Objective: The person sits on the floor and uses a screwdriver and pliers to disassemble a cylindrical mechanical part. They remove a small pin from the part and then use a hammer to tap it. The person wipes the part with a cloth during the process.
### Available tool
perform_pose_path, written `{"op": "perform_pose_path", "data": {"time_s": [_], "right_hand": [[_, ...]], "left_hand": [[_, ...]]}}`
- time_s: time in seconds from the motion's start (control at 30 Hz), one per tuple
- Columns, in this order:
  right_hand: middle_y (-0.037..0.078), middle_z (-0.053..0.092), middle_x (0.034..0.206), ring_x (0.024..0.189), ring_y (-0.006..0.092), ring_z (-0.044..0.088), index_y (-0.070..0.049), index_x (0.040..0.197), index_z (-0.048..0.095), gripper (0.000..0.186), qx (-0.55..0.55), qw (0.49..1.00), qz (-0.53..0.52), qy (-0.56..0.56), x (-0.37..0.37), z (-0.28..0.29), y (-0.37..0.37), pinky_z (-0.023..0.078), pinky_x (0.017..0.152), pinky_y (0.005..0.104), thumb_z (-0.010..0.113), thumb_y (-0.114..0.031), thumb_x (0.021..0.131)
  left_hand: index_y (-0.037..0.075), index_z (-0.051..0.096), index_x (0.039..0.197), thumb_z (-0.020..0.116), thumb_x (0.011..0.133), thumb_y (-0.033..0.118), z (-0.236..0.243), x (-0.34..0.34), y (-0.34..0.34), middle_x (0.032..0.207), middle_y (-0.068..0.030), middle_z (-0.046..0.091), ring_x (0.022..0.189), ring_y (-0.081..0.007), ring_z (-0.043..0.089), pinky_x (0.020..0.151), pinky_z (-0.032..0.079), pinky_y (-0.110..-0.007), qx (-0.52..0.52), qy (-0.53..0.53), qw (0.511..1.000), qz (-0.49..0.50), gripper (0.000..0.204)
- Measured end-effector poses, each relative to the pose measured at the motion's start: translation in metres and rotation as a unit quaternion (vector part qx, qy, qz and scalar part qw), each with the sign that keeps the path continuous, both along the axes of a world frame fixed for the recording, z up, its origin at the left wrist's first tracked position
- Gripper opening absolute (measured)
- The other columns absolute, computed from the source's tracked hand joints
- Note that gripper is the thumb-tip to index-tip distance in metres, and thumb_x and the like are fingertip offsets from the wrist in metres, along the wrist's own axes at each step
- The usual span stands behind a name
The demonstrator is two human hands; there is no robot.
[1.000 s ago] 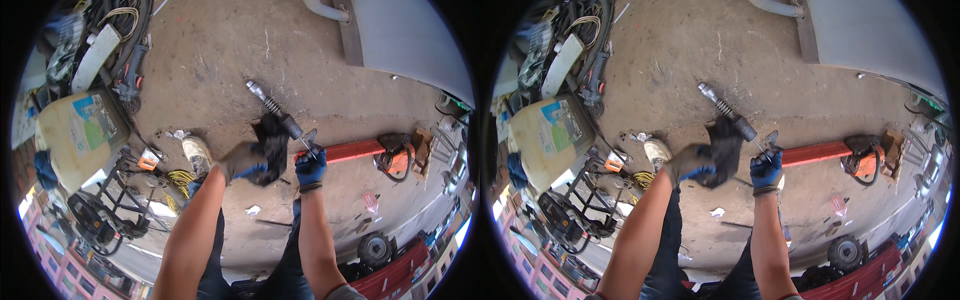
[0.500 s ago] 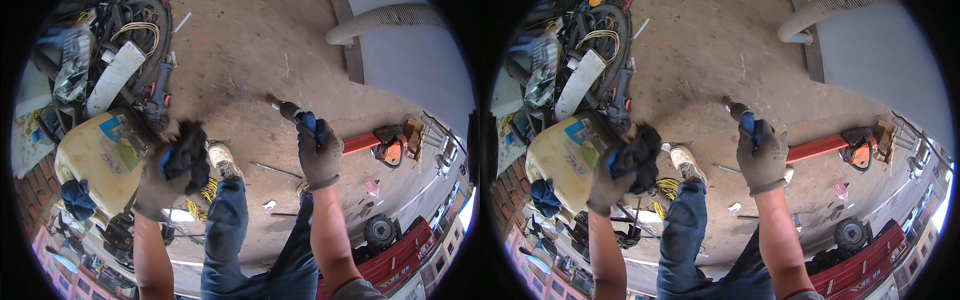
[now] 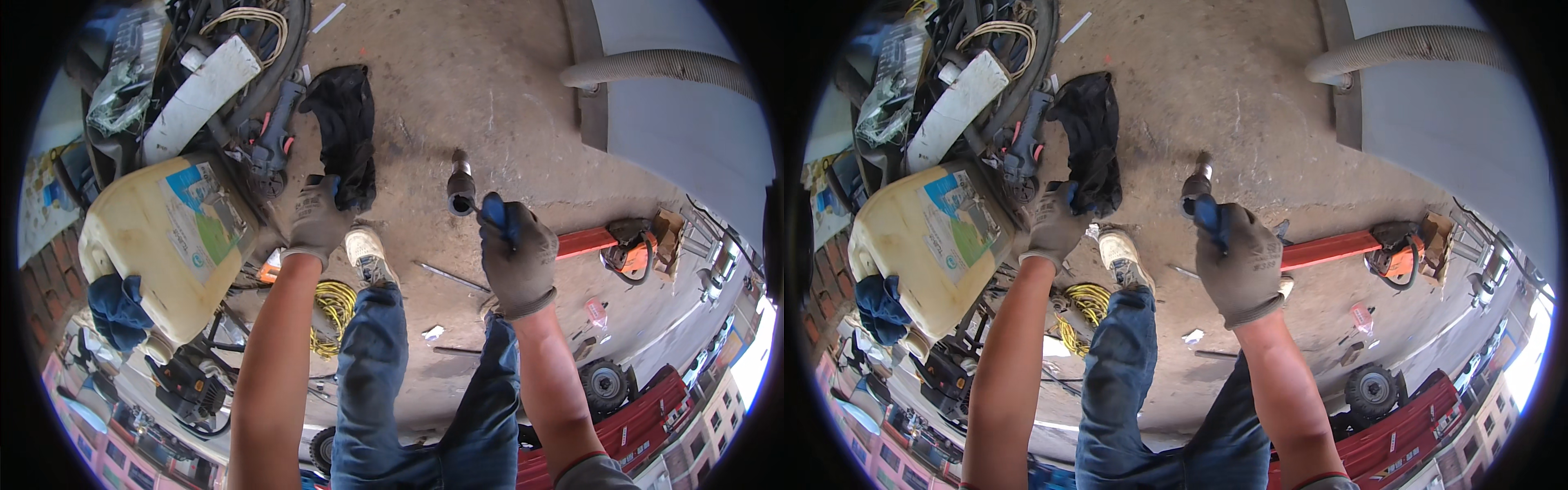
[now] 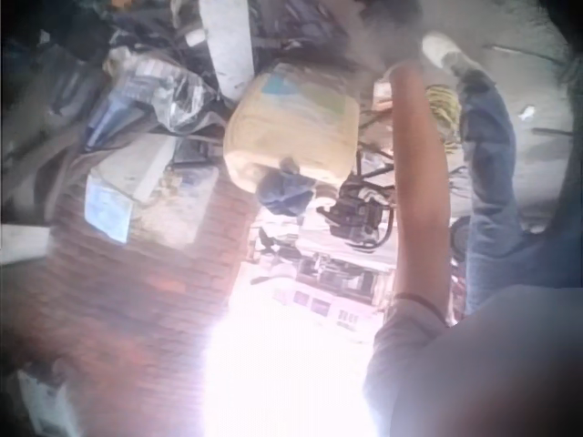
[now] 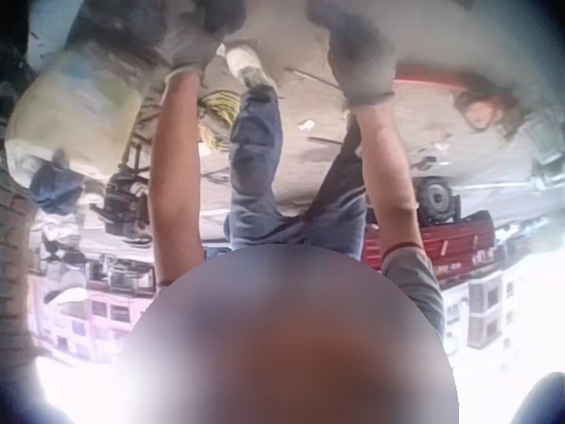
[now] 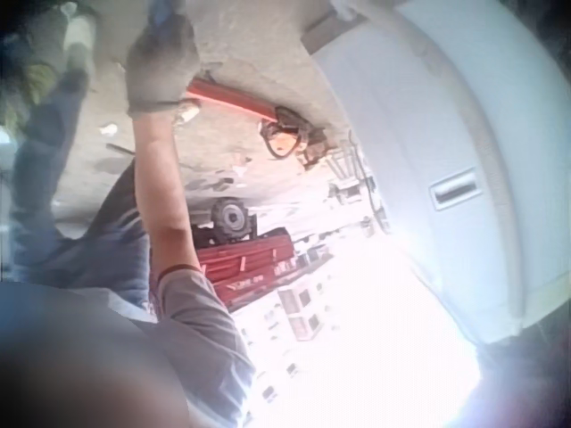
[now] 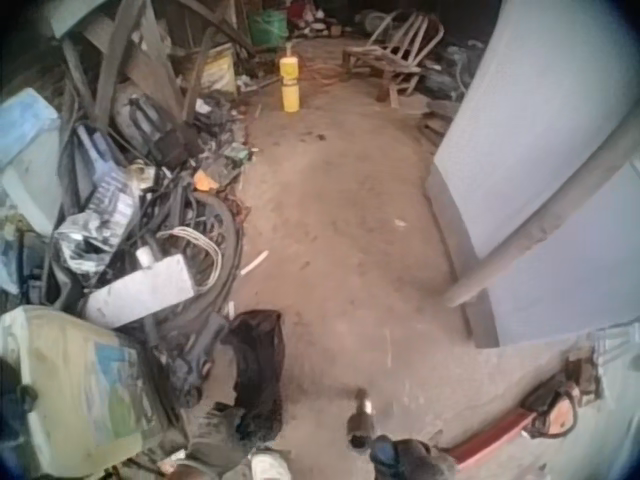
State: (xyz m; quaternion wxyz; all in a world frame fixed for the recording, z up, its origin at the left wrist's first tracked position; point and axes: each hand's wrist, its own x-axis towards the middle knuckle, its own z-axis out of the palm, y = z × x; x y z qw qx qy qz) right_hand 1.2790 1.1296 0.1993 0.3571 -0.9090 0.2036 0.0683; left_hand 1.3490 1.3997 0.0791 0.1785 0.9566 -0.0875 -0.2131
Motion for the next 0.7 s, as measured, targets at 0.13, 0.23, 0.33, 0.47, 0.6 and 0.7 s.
{"op": "perform_pose_path", "data": {"time_s": [0.13, 0.23, 0.33, 0.47, 0.6, 0.7], "right_hand": [[0.018, 0.064, 0.075, 0.068, 0.0391, 0.066, -0.003, 0.088, 0.063, 0.008, 0.04, 0.997, -0.062, -0.034, -0.021, -0.019, -0.016, 0.05, 0.06, 0.0433, 0.066, -0.011, 0.087], [0.016, 0.064, 0.071, 0.061, 0.0321, 0.065, -0.002, 0.09, 0.065, 0.007, 0.069, 0.993, -0.079, -0.057, -0.017, -0.024, -0.03, 0.05, 0.058, 0.0386, 0.064, -0.009, 0.089], [0.013, 0.063, 0.067, 0.058, 0.025, 0.064, -0.002, 0.086, 0.062, 0.01, 0.15, 0.981, -0.117, -0.043, 0.001, -0.016, -0.034, 0.049, 0.057, 0.0356, 0.064, -0.01, 0.092], [0.018, 0.06, 0.066, 0.056, 0.0307, 0.061, -0.001, 0.081, 0.059, 0.018, 0.079, 0.992, -0.075, -0.064, 0.011, -0.028, -0.048, 0.046, 0.055, 0.0383, 0.068, -0.012, 0.091], [0.019, 0.057, 0.063, 0.054, 0.0326, 0.059, -0.001, 0.079, 0.059, 0.019, 0.072, 0.995, -0.062, -0.037, 0.019, -0.018, -0.057, 0.045, 0.054, 0.0393, 0.069, -0.012, 0.09], [0.019, 0.056, 0.061, 0.053, 0.032, 0.058, -0.001, 0.078, 0.059, 0.019, 0.084, 0.994, -0.067, -0.031, 0.022, -0.012, -0.055, 0.044, 0.053, 0.0387, 0.069, -0.012, 0.089]], "left_hand": [[0.005, 0.057, 0.13, 0.077, 0.078, 0.03, -0.002, -0.006, -0.003, 0.12, -0.0247, 0.064, 0.113, -0.0415, 0.06, 0.095, 0.049, -0.05, -0.017, 0.101, 0.994, 0.042, 0.061], [0.006, 0.056, 0.131, 0.077, 0.08, 0.03, -0.003, -0.013, -0.006, 0.119, -0.0231, 0.065, 0.112, -0.0417, 0.061, 0.093, 0.05, -0.05, -0.023, 0.086, 0.995, 0.047, 0.061], [0.008, 0.056, 0.13, 0.076, 0.082, 0.033, -0.012, -0.022, 0.001, 0.117, -0.0216, 0.065, 0.109, -0.0419, 0.062, 0.09, 0.051, -0.05, -0.042, 0.053, 0.997, 0.04, 0.058], [0.009, 0.057, 0.129, 0.074, 0.084, 0.036, -0.021, -0.045, 0.003, 0.112, -0.021, 0.065, 0.104, -0.0418, 0.063, 0.087, 0.052, -0.049, -0.044, 0.013, 0.999, 0.029, 0.055], [0.006, 0.061, 0.122, 0.074, 0.085, 0.035, -0.014, -0.052, -0.002, 0.109, -0.0219, 0.065, 0.103, -0.0423, 0.062, 0.088, 0.051, -0.05, -0.056, 0.063, 0.996, 0.029, 0.049], [0.004, 0.062, 0.12, 0.073, 0.085, 0.033, -0.01, -0.061, -0.004, 0.111, -0.0224, 0.065, 0.104, -0.0427, 0.061, 0.089, 0.05, -0.051, -0.056, 0.076, 0.995, 0.024, 0.046]]}}
